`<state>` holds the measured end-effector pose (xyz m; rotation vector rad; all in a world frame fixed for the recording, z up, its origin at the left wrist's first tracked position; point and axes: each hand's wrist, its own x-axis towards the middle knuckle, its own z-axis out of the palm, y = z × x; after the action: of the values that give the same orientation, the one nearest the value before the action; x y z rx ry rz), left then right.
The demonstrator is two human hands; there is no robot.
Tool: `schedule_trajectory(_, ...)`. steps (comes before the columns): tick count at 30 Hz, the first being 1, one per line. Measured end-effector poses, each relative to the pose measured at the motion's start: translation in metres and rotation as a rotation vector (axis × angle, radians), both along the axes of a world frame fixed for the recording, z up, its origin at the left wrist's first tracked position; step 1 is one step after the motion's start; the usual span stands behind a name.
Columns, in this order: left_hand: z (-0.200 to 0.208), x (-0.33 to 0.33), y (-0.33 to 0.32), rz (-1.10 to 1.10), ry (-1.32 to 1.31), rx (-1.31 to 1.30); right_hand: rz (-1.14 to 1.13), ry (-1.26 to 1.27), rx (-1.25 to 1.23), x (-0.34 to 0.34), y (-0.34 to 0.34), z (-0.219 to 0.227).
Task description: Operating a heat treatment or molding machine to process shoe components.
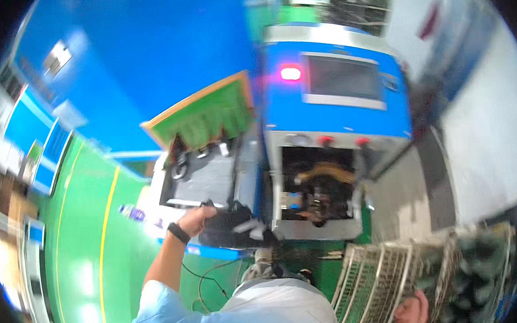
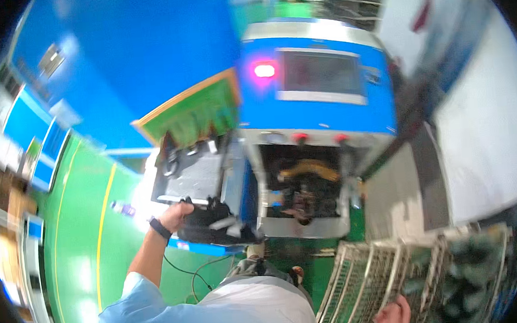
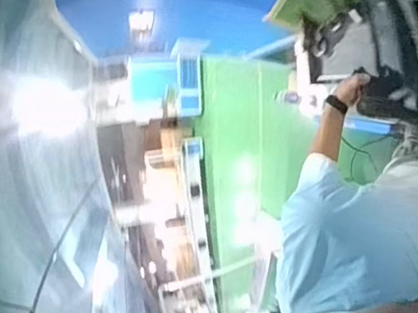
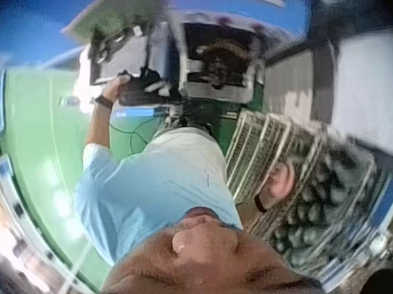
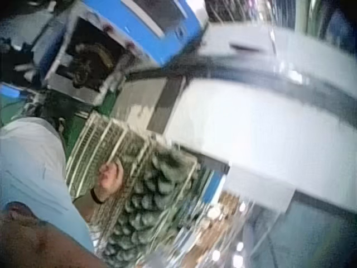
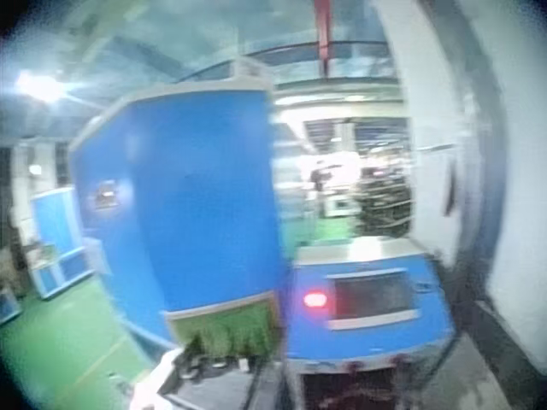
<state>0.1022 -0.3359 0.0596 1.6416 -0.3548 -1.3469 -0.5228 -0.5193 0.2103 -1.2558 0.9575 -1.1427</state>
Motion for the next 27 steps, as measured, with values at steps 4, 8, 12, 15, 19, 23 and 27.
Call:
schedule_trajectory(4,0.015,0.015,0.077,0.257,-0.405,0.087,0.178,0.259,0.156,0.183,-0.067,0.004)
schedule_trajectory(8,-0.094,0.05,0.13,0.168,-0.82,0.62,0.379,0.329,-0.45,0.341,-0.103,0.043)
schedule_trajectory(12,-0.092,0.069,0.12,0.0,-0.72,0.966,0.347,0.755,-1.164,0.468,-0.138,0.058)
schedule_trajectory(15,-0.06,0.119,0.078,0.107,-0.774,0.985,0.137,1.146,-1.362,0.508,-0.146,0.032)
schedule_trajectory(19,-0.156,0.245,0.054,0.128,-1.088,0.589,0.15,1.168,-1.4,0.509,-0.145,0.027)
schedule_trajectory(23,-0.22,0.344,0.002,0.686,-0.937,0.413,0.179,1.121,-1.454,0.521,-0.144,0.034)
schedule_trajectory(27,-0.25,0.372,-0.051,0.78,-0.9,0.888,0.18,1.155,-1.473,0.519,-0.148,0.037)
